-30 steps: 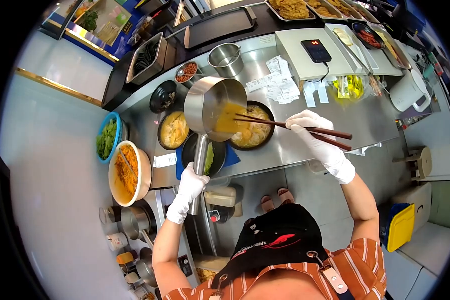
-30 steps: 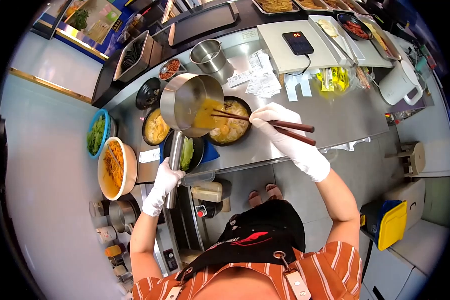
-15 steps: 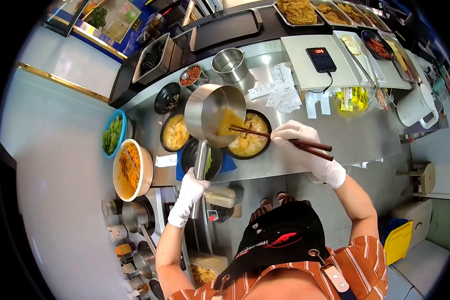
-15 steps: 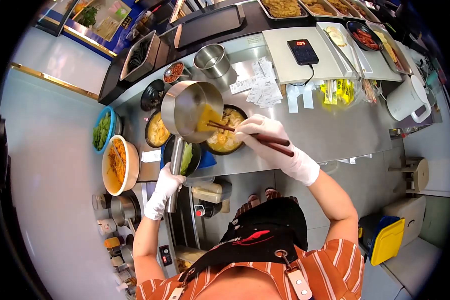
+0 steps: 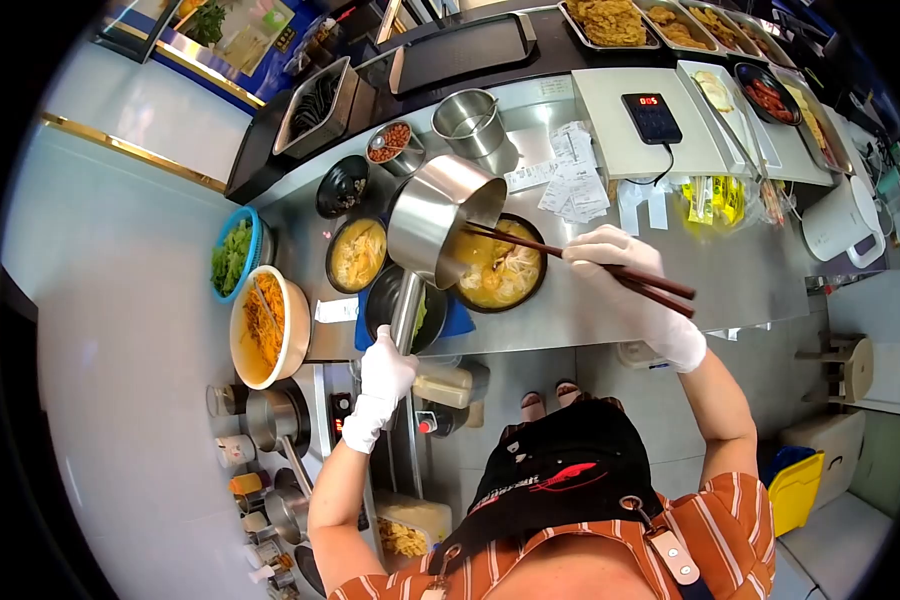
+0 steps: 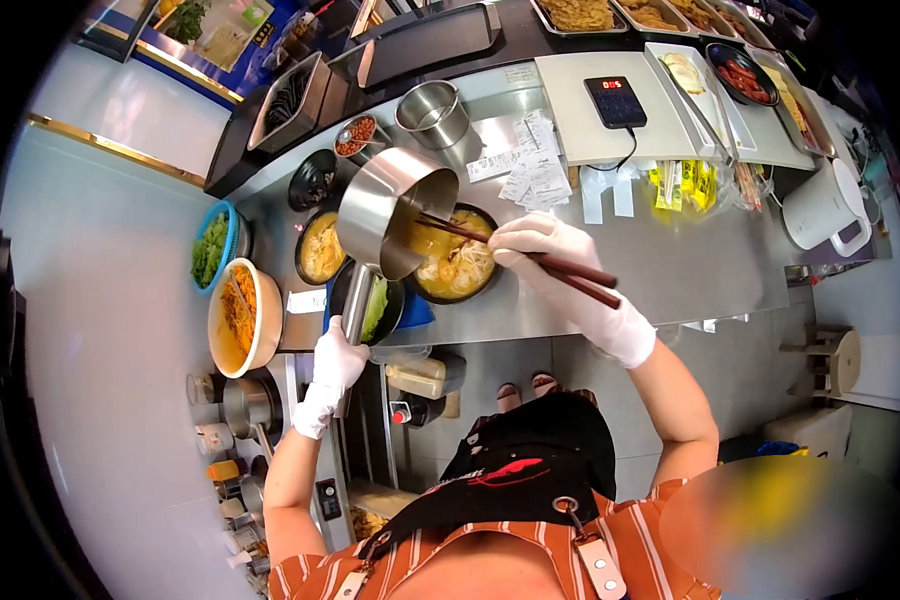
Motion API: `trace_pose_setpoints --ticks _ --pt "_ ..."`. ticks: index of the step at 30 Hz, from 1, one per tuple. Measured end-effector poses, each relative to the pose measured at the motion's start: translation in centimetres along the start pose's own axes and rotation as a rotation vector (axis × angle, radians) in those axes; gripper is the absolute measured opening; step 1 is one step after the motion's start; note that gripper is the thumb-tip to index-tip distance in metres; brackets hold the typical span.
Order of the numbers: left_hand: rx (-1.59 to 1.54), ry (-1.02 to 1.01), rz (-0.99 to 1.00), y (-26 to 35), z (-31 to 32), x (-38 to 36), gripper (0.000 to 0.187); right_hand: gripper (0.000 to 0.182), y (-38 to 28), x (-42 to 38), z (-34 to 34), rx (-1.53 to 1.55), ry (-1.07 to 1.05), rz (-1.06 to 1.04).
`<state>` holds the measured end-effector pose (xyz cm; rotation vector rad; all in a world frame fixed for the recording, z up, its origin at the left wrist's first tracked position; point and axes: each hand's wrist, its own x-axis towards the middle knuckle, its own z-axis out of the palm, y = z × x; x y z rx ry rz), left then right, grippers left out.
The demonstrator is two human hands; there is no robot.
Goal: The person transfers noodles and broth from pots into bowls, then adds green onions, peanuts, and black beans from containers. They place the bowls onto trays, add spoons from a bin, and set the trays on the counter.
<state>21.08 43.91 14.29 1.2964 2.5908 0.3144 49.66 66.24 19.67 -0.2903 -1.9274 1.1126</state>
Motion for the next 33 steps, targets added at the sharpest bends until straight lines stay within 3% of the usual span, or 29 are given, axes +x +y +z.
trace_pose_setpoints --ticks 4,8,18,20,21,23,25,26,27,28,29,30,31,32,33 --pt "0.079 0.028 0.007 1.4 -0.7 -0.4 0.037 0.011 1.8 -1.0 1.5 -0.032 -0.026 -0.099" --pt "0.127 0.062 0.023 1.4 -0.7 -0.2 0.036 0.011 0.0 -2.8 -0.2 -0.179 -0.082 -0.102" --pt "0.201 0.227 0.141 2.1 -1.5 -0.1 0.033 0.012 -0.4 -5.6 -1.0 -0.151 -0.087 -0.073" --pt "0.116 0.175 0.084 1.8 -1.1 -0.3 0.032 0.012 -1.0 -5.3 -1.2 -0.144 -0.115 -0.084" --pt "0.042 0.127 0.029 1.5 -0.7 -0.4 0.034 0.011 -2.2 -5.0 -1.6 -0.127 -0.050 0.010" --pt "-0.203 0.137 0.097 0.4 1.3 -1.2 0.035 0.007 -3.5 -4.4 -2.2 -0.112 0.050 0.119" --pt "-0.771 -0.331 -0.306 0.5 1.5 -2.6 0.035 0.008 -2.8 -5.3 -2.8 -0.208 0.162 0.304" --pt "-1.037 -0.408 -0.379 0.5 0.7 -4.4 0.032 0.012 -2.7 -5.2 -3.7 -0.700 0.010 0.087" --pt "-1.309 -0.471 -0.420 0.3 -0.3 -6.2 0.029 0.015 -2.6 -5.6 -3.3 -0.192 0.407 0.407" --pt "-1.544 -0.424 -0.429 -0.3 -0.7 -8.2 0.027 0.019 -2.4 -4.8 -4.1 -0.292 0.504 0.519" --pt "-1.766 -0.383 -0.405 -1.2 -0.8 -10.7 0.024 0.022 -0.8 -4.9 -5.5 -0.408 0.421 0.378" --pt "-1.897 -0.312 -0.429 -2.3 -1.3 -13.7 0.025 0.028 2.9 -5.7 -7.9 -0.338 0.520 0.427" --pt "-2.021 -0.258 -0.436 -3.0 -1.9 -16.5 0.026 0.036 3.4 -4.0 -7.3 0.195 0.715 0.581" --pt "-2.073 -0.150 -0.411 -3.6 -3.1 -19.6 0.026 0.047 -0.3 -1.5 -4.0 0.586 0.747 0.568" --pt "-2.070 -0.069 -0.413 -6.0 -2.7 -24.3 0.029 0.071 -5.1 -2.6 0.8 0.982 0.783 0.534"
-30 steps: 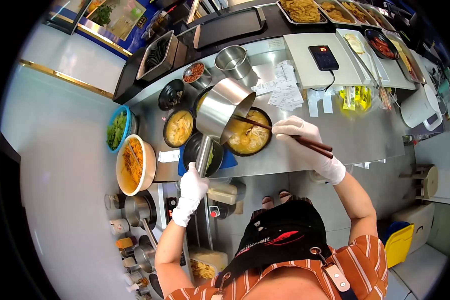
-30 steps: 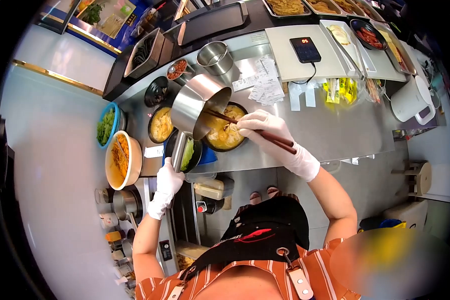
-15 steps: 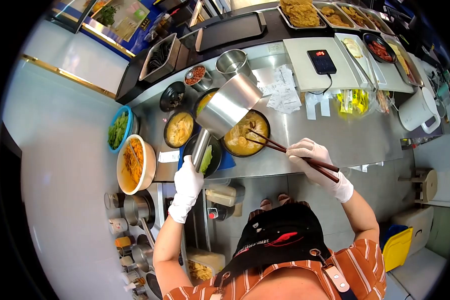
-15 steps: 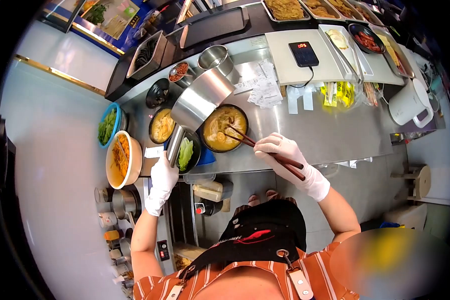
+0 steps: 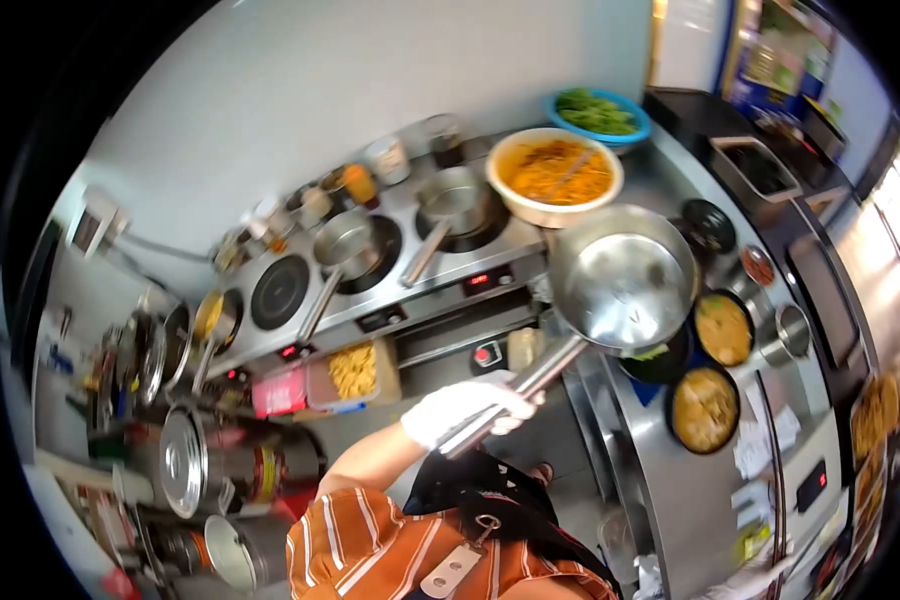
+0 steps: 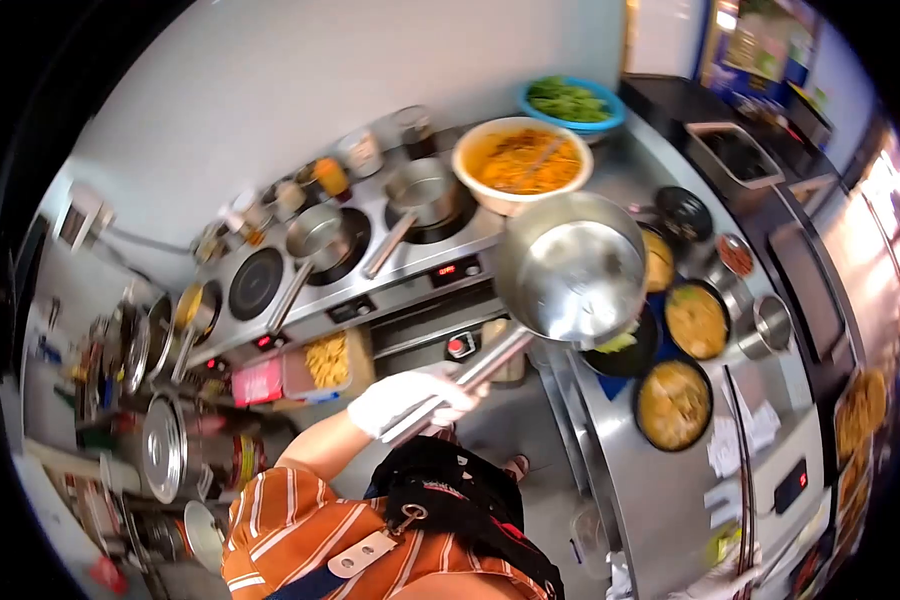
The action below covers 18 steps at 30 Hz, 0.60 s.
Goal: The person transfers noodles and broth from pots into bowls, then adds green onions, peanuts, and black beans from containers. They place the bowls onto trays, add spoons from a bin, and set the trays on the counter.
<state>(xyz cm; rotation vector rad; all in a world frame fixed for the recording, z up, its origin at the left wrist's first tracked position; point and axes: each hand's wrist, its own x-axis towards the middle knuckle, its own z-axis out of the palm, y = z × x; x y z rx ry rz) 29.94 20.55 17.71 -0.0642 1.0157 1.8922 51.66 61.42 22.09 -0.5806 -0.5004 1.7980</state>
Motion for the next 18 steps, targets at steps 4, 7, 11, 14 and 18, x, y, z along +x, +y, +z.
trace_pose_setpoints --ticks 4,7,11,14,18 --pt "-0.063 0.380 0.358 1.0 -6.1 -11.5 0.033 0.035 7.7 6.8 -3.6 -0.102 -0.483 0.184" --pt "-0.122 0.654 0.560 2.4 -11.7 -18.7 0.028 0.038 16.6 2.3 0.6 -0.330 -0.529 0.257" --pt "-0.179 0.825 0.682 3.1 -25.1 -27.1 0.023 0.034 28.4 -9.3 6.5 -0.216 -0.820 0.571" --pt "-0.186 0.907 0.680 2.9 -35.7 -31.7 0.021 0.033 34.0 -21.7 11.5 -0.212 -0.929 0.690" --pt "-0.415 0.789 0.640 2.2 -47.4 -34.1 0.012 0.033 40.5 -34.7 16.4 -0.302 -1.016 0.666"
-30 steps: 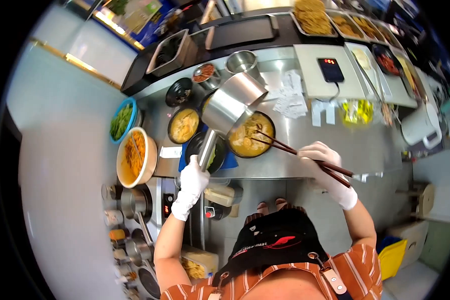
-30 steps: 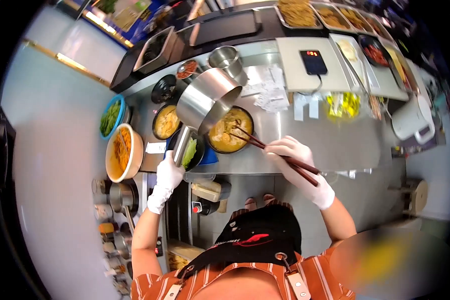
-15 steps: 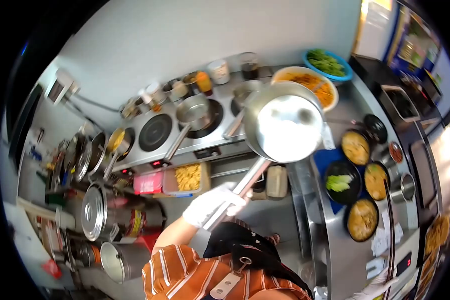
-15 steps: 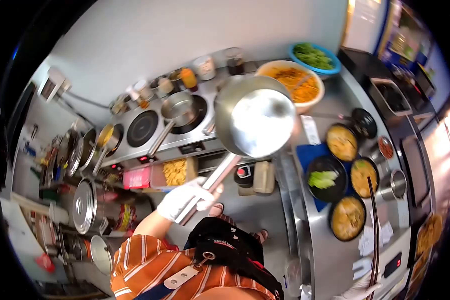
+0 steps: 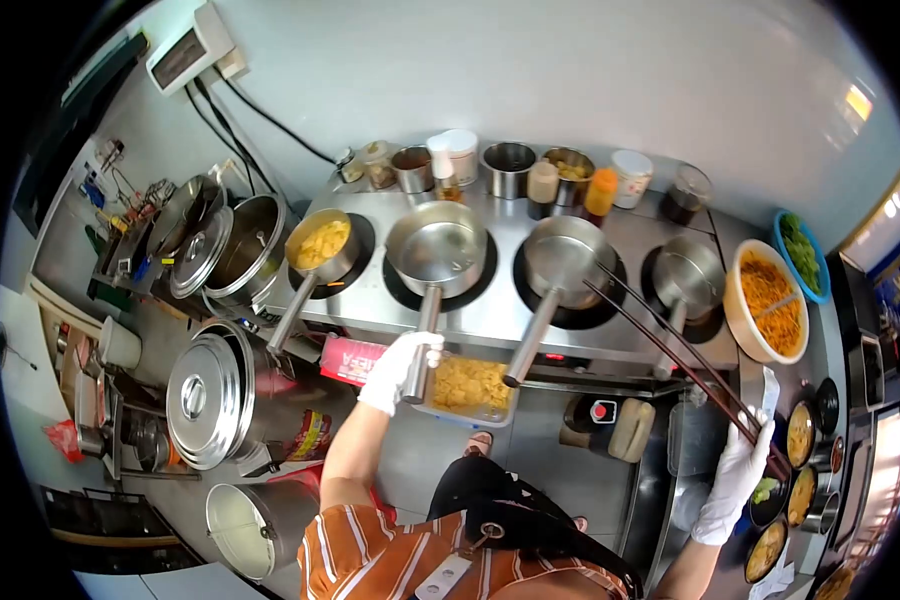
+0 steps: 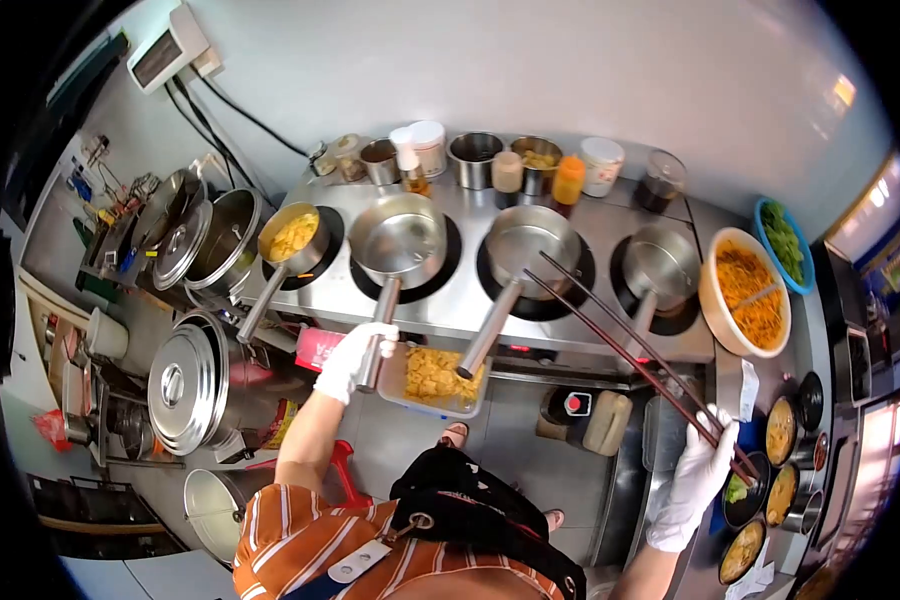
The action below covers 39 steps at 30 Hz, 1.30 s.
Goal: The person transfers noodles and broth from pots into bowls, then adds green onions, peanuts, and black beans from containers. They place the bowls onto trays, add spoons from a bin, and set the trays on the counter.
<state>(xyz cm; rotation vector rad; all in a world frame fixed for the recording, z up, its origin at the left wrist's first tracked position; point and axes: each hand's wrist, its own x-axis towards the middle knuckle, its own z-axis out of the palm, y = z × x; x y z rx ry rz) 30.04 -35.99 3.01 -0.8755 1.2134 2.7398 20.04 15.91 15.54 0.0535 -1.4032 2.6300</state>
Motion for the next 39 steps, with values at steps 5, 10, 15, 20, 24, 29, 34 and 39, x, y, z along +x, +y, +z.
trace_pose_setpoints --ticks 5,10,15,20,24,29,34,39 --pt "-0.073 -0.042 -0.115 1.9 -4.1 3.6 0.010 0.033 6.9 3.0 16.3 -0.241 -0.226 0.005" --pt "0.044 -0.085 -0.081 2.3 -6.9 5.5 0.019 0.027 16.1 2.8 32.7 -0.440 -0.611 -0.025" --pt "0.945 0.475 0.470 7.7 -10.5 0.7 0.072 0.018 27.8 0.4 45.3 -0.464 -1.019 -0.105" --pt "1.451 1.219 0.679 17.5 -21.5 -8.2 0.045 0.015 37.3 -1.3 53.0 -0.409 -1.184 -0.053" --pt "0.276 0.264 -0.100 18.1 -29.3 -7.0 0.041 0.017 42.1 -2.2 56.5 -0.381 -1.112 0.063" --pt "-0.066 0.299 -0.110 14.2 -23.8 0.0 0.018 0.019 43.6 -1.5 56.5 -0.538 -1.106 0.077" --pt "-0.185 0.312 0.024 12.7 -20.8 2.5 0.016 0.016 42.0 0.7 54.6 -0.668 -1.109 0.087" --pt "-0.116 0.247 0.089 12.8 -19.0 1.8 0.023 0.014 38.1 1.9 53.6 -0.575 -1.076 0.129"
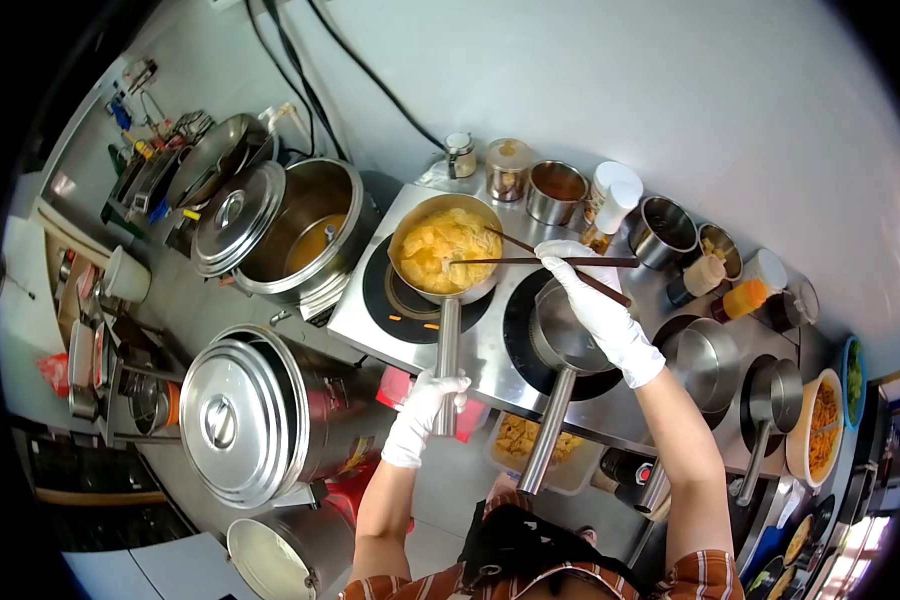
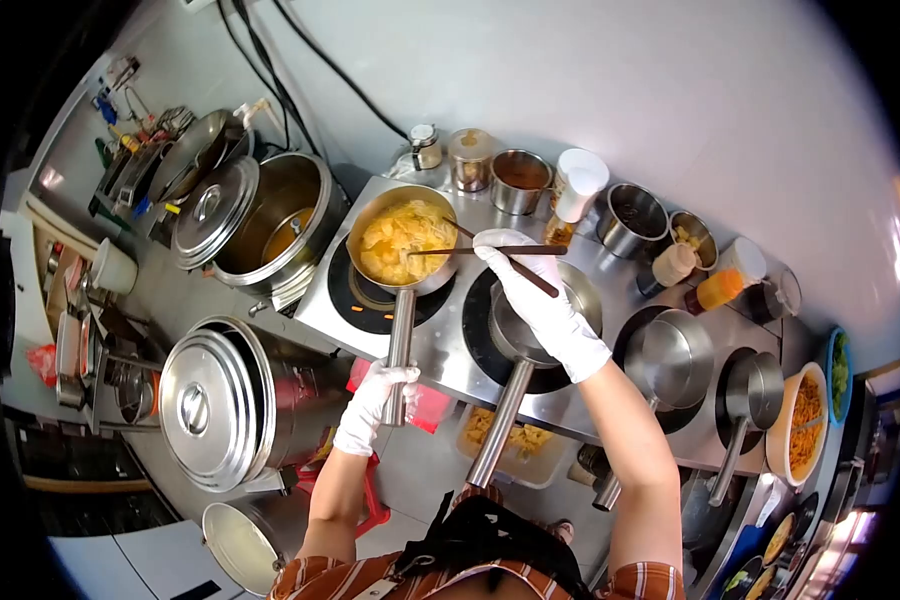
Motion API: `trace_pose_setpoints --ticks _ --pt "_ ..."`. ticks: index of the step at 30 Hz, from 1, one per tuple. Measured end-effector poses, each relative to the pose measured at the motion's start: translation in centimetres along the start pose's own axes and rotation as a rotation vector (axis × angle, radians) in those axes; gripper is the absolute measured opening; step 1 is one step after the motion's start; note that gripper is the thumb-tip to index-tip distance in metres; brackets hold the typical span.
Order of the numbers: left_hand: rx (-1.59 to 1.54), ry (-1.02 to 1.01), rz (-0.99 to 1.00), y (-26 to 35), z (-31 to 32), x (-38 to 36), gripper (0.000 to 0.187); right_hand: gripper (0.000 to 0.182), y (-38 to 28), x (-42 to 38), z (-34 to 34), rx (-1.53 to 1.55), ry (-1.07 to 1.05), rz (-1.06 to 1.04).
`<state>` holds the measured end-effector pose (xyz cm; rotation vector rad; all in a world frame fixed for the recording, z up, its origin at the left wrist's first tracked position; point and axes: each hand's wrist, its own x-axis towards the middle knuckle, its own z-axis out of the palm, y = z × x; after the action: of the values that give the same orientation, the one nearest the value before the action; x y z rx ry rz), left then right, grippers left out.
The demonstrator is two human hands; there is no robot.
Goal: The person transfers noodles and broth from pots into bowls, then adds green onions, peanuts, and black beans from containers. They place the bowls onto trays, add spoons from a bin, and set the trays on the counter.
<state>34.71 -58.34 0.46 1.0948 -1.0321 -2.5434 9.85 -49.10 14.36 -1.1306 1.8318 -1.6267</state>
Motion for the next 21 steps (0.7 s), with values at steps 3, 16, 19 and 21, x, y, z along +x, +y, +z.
trace_pose_setpoints --ticks 3,16,19,21 --pt "0.072 0.000 0.025 0.9 1.6 -1.9 0.025 0.015 -1.8 -1.5 -3.1 -0.015 0.026 -0.231" --pt "0.553 -0.338 -0.046 3.3 14.7 -10.5 0.025 0.012 -12.9 -20.6 -15.2 -0.628 0.350 -0.505" --pt "0.609 -0.480 -0.124 1.7 18.2 -11.2 0.026 0.012 -13.0 -26.5 -16.9 -0.547 0.599 -0.451" --pt "0.596 -0.601 -0.191 0.0 21.0 -12.0 0.026 0.010 -12.7 -30.6 -17.9 -0.416 0.783 -0.424"
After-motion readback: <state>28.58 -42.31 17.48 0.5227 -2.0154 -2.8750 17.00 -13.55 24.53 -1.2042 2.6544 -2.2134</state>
